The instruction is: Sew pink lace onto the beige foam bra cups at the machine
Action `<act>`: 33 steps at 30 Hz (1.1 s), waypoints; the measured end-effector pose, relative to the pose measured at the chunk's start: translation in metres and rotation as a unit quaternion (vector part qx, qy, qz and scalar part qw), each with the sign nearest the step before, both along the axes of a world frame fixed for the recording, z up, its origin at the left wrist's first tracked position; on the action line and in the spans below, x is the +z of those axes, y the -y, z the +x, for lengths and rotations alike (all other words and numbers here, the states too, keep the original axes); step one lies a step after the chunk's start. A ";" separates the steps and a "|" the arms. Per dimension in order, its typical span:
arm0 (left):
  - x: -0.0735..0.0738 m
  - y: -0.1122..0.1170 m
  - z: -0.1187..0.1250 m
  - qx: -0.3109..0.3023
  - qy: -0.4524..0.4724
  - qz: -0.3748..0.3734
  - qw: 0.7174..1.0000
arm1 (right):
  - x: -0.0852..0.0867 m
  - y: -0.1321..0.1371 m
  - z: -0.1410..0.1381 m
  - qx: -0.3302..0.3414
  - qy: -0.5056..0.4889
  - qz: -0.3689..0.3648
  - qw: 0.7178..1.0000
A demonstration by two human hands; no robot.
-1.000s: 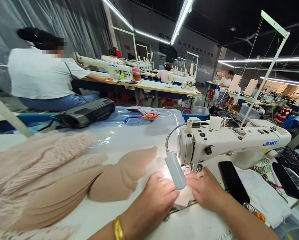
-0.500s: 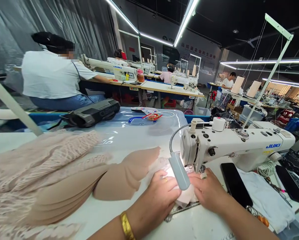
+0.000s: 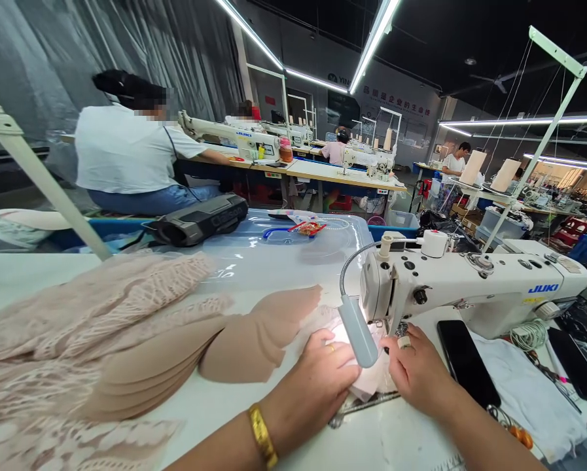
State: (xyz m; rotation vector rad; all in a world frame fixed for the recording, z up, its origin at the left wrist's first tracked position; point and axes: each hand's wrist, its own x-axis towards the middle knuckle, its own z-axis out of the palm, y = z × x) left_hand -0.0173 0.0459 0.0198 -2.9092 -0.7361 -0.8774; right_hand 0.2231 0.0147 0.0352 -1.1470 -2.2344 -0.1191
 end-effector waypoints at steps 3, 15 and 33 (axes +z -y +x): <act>-0.004 -0.002 0.000 0.000 0.002 -0.013 1.000 | -0.001 -0.002 0.000 0.000 -0.037 0.001 0.999; 0.014 0.008 -0.001 0.002 -0.034 -0.026 0.999 | 0.000 -0.002 -0.001 0.008 -0.062 -0.015 0.998; 0.017 0.032 0.013 0.009 -0.019 0.065 0.998 | 0.012 0.005 0.005 0.132 0.071 -0.078 0.986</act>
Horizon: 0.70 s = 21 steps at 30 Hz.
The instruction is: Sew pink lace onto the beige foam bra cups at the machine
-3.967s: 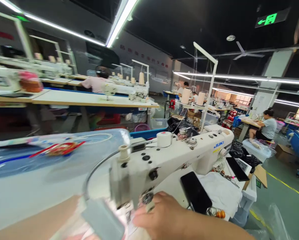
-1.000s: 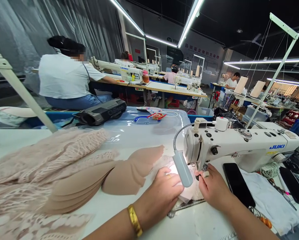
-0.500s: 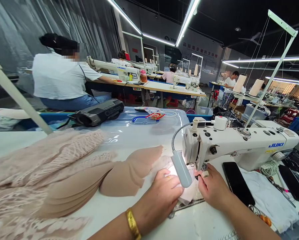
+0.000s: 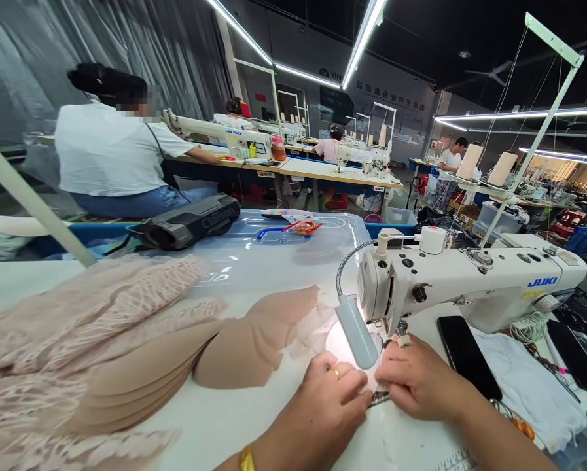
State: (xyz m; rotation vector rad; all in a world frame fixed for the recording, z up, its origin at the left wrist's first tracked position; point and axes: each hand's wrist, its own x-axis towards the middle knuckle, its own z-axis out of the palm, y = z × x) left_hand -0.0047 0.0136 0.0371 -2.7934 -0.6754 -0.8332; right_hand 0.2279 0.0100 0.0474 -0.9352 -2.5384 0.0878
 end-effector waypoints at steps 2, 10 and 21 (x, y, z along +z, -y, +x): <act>0.002 0.004 0.001 -0.005 0.005 0.011 1.000 | 0.000 0.000 0.000 0.003 0.002 -0.003 1.000; 0.005 -0.009 -0.003 0.004 -0.031 -0.019 0.999 | -0.010 -0.003 -0.003 -0.037 0.011 -0.005 0.999; 0.008 -0.041 -0.014 -0.026 -0.038 -0.103 0.994 | -0.025 -0.009 -0.011 -0.110 0.011 0.026 0.994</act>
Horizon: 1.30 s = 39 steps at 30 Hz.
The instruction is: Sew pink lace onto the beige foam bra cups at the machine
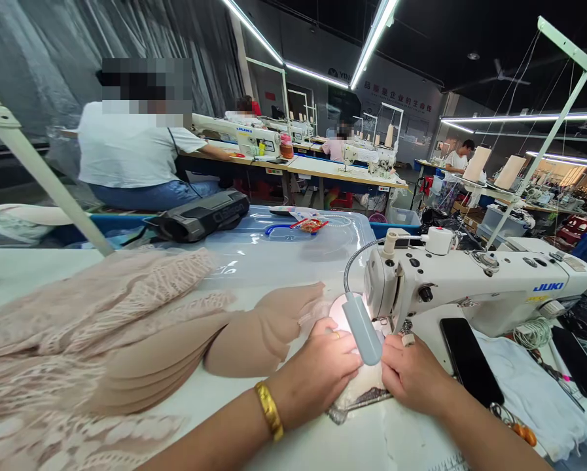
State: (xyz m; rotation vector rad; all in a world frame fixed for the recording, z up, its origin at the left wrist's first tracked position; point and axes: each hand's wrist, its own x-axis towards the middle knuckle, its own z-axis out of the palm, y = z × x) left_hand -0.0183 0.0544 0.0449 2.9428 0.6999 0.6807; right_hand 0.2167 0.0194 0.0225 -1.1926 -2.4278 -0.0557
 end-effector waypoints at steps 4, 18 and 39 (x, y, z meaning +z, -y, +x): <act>0.012 -0.007 -0.002 0.013 -0.027 -0.011 0.999 | -0.001 0.000 -0.002 -0.013 0.004 0.002 1.000; -0.013 0.099 -0.012 0.100 -0.115 0.076 0.985 | -0.020 0.005 0.013 0.015 -0.032 0.034 0.999; 0.072 0.135 -0.081 0.291 0.271 -0.048 0.916 | 0.035 0.111 -0.091 0.141 -0.416 -0.356 0.825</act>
